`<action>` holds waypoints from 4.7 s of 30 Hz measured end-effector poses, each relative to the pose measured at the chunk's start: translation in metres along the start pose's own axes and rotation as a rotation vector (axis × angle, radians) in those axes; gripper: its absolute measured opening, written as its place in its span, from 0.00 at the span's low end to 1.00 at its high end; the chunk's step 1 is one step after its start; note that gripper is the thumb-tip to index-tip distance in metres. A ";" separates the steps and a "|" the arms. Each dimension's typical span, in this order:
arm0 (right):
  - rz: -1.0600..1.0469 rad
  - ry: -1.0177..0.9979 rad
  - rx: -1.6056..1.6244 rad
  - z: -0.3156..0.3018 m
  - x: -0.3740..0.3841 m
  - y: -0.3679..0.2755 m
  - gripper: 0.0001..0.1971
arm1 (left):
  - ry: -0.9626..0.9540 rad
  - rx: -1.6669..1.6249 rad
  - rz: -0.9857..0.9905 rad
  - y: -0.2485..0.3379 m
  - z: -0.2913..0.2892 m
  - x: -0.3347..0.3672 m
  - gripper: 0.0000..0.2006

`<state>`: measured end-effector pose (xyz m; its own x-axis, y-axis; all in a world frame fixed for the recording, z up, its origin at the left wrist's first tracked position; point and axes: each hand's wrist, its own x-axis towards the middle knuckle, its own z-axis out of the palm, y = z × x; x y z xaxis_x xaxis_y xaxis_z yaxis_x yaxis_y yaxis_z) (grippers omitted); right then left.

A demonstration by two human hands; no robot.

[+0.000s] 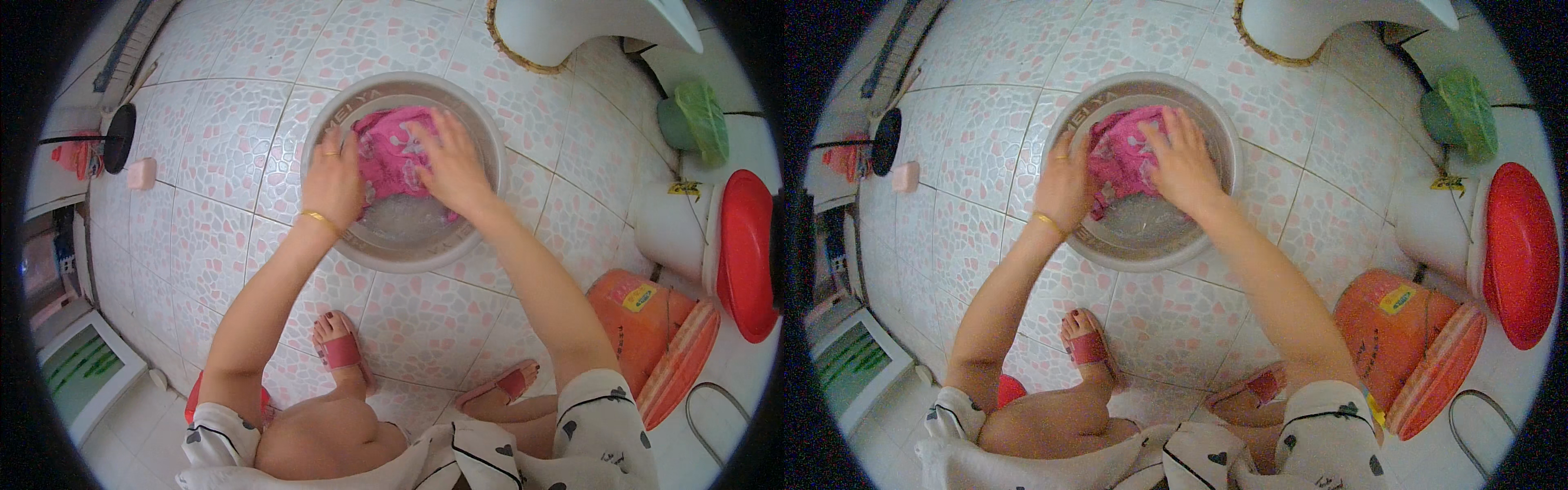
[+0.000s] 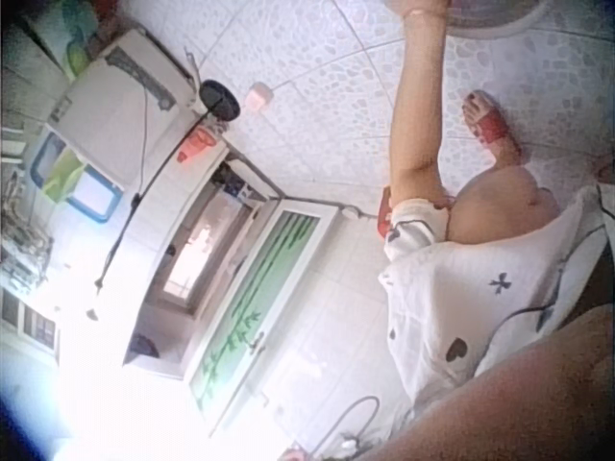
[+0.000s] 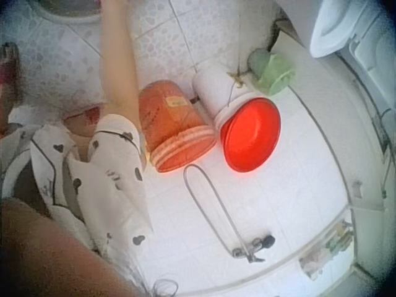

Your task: The person washes a pink garment in a basin, dumps the water into a toilet bowl, and then scrubs the inside of the toilet bowl with a brush.

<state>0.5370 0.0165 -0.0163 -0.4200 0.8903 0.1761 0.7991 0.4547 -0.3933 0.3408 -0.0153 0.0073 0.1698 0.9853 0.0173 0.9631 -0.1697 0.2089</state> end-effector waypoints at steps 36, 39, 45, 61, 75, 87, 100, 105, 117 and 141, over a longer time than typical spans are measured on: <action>0.146 -0.388 0.230 0.039 0.002 0.001 0.18 | -0.258 -0.345 0.217 -0.005 0.048 0.010 0.46; 0.257 -0.272 0.767 0.005 0.018 -0.020 0.10 | -0.333 -0.902 0.317 -0.014 0.043 0.009 0.44; 0.214 -0.260 1.368 -0.105 0.039 -0.077 0.10 | -0.313 -1.332 0.098 0.000 -0.016 0.018 0.33; 0.581 -0.452 2.296 -0.035 0.003 -0.034 0.26 | -0.514 -2.466 0.188 0.013 -0.067 0.041 0.25; 0.222 -0.981 1.560 -0.079 0.044 -0.047 0.22 | -0.404 -1.824 0.077 0.027 -0.083 0.064 0.14; 0.466 -0.256 0.599 -0.015 0.032 -0.055 0.13 | -0.117 -1.559 -0.213 0.038 -0.009 0.080 0.12; 0.565 -0.102 1.063 -0.019 0.014 -0.051 0.10 | -0.433 -1.788 -0.659 0.016 -0.032 0.077 0.26; 0.285 -0.699 2.752 -0.062 0.009 -0.080 0.13 | -0.637 -2.085 -0.223 0.023 -0.026 0.063 0.40; 0.404 -0.573 2.919 -0.095 0.012 -0.112 0.09 | -0.990 -2.683 0.292 0.045 -0.095 0.080 0.29; 0.817 -0.442 1.176 -0.068 0.046 -0.069 0.10 | -0.153 -0.867 -0.124 0.068 -0.054 0.118 0.11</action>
<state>0.4915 0.0277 0.0807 -0.3046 0.7052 -0.6402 0.1684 -0.6216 -0.7650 0.4151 0.0902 0.0762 0.1604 0.9718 -0.1730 0.4902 0.0737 0.8685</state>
